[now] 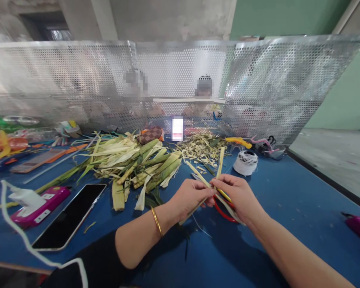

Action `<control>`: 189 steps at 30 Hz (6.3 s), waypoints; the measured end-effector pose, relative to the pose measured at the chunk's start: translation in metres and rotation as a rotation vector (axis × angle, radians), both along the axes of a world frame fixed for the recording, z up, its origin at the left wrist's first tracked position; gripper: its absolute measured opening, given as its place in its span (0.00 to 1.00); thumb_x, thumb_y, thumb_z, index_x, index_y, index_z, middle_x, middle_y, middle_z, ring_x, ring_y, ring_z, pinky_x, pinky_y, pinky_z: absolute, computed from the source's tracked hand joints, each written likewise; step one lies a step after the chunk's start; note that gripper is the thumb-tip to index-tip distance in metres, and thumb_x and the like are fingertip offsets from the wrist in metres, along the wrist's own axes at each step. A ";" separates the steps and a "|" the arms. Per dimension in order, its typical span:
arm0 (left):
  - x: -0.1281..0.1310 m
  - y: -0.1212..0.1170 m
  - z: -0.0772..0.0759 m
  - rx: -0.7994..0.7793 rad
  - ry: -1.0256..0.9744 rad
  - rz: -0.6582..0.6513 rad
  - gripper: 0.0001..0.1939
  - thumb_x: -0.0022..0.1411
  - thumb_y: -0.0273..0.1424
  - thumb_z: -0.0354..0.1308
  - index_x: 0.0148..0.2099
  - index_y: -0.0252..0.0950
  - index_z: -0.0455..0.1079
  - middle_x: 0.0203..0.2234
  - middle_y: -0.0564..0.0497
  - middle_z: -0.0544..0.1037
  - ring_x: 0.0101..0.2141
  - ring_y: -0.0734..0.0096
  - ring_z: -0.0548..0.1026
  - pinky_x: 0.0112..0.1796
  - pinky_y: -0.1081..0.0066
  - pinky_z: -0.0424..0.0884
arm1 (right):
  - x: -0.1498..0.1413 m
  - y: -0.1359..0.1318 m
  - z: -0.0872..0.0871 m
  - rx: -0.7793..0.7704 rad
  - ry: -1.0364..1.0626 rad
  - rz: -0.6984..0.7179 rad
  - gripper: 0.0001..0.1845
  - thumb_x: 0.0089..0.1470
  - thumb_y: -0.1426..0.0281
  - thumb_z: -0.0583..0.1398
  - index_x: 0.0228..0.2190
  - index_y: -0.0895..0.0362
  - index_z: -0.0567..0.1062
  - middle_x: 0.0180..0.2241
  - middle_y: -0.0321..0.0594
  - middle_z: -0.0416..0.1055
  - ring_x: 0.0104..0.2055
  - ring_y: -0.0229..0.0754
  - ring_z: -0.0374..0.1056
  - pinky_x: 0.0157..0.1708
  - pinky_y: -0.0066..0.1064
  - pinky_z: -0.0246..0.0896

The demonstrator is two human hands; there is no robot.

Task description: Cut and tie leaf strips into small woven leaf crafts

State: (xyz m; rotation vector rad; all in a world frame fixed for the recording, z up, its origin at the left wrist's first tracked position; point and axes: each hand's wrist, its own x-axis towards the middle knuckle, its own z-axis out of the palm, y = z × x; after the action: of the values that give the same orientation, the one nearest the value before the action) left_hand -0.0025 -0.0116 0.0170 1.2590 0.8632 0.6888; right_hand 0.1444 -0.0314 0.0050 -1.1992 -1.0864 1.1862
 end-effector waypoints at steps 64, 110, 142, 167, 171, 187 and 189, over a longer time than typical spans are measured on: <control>-0.006 0.014 0.002 -0.030 -0.013 0.015 0.14 0.50 0.40 0.63 0.30 0.33 0.75 0.29 0.45 0.80 0.24 0.74 0.74 0.18 0.78 0.56 | 0.028 0.006 0.014 0.987 -1.470 -0.156 0.15 0.62 0.74 0.51 0.31 0.54 0.76 0.30 0.37 0.77 0.33 0.40 0.71 0.53 0.40 0.51; 0.008 0.000 -0.007 -0.258 0.092 0.024 0.14 0.56 0.38 0.58 0.29 0.30 0.73 0.24 0.48 0.78 0.17 0.76 0.72 0.14 0.79 0.53 | -0.003 -0.018 0.007 0.700 -0.864 -0.194 0.07 0.55 0.68 0.56 0.27 0.56 0.71 0.24 0.36 0.72 0.25 0.37 0.65 0.28 0.28 0.59; 0.007 0.008 -0.005 -0.410 -0.367 0.153 0.10 0.61 0.29 0.56 0.28 0.32 0.69 0.21 0.53 0.73 0.23 0.79 0.69 0.27 0.81 0.66 | -0.016 -0.016 -0.008 1.089 -1.235 -0.027 0.11 0.60 0.75 0.52 0.30 0.56 0.73 0.30 0.41 0.71 0.35 0.42 0.66 0.42 0.38 0.60; 0.003 0.003 -0.003 -0.125 -0.297 0.053 0.10 0.45 0.25 0.62 0.34 0.29 0.75 0.26 0.47 0.78 0.28 0.72 0.76 0.36 0.73 0.73 | -0.007 0.002 -0.009 0.072 -0.132 -0.200 0.18 0.45 0.54 0.62 0.29 0.55 0.69 0.22 0.34 0.69 0.18 0.38 0.64 0.19 0.32 0.65; 0.003 0.004 -0.007 -0.071 -0.215 0.202 0.08 0.48 0.30 0.65 0.32 0.30 0.76 0.26 0.47 0.77 0.25 0.76 0.73 0.27 0.77 0.70 | -0.010 0.000 -0.009 0.023 -0.115 -0.146 0.18 0.45 0.53 0.62 0.28 0.56 0.69 0.21 0.35 0.71 0.16 0.38 0.65 0.17 0.32 0.64; 0.001 0.008 -0.005 0.083 -0.041 0.303 0.09 0.46 0.34 0.64 0.27 0.32 0.74 0.17 0.54 0.70 0.18 0.81 0.63 0.17 0.79 0.53 | 0.000 -0.012 0.001 0.860 -1.127 -0.026 0.12 0.60 0.72 0.52 0.35 0.55 0.76 0.35 0.43 0.75 0.36 0.43 0.70 0.36 0.34 0.63; 0.002 0.006 -0.007 0.086 -0.029 0.231 0.10 0.47 0.35 0.63 0.29 0.31 0.75 0.17 0.53 0.70 0.19 0.79 0.65 0.17 0.79 0.53 | 0.002 -0.011 0.003 0.883 -1.109 -0.135 0.10 0.60 0.71 0.53 0.32 0.55 0.75 0.35 0.44 0.74 0.38 0.44 0.69 0.39 0.36 0.61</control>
State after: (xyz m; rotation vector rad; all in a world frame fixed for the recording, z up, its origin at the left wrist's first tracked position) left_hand -0.0007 -0.0054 0.0101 1.2333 0.9729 0.9343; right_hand 0.1460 -0.0420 0.0081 -1.1220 -1.9897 -0.2454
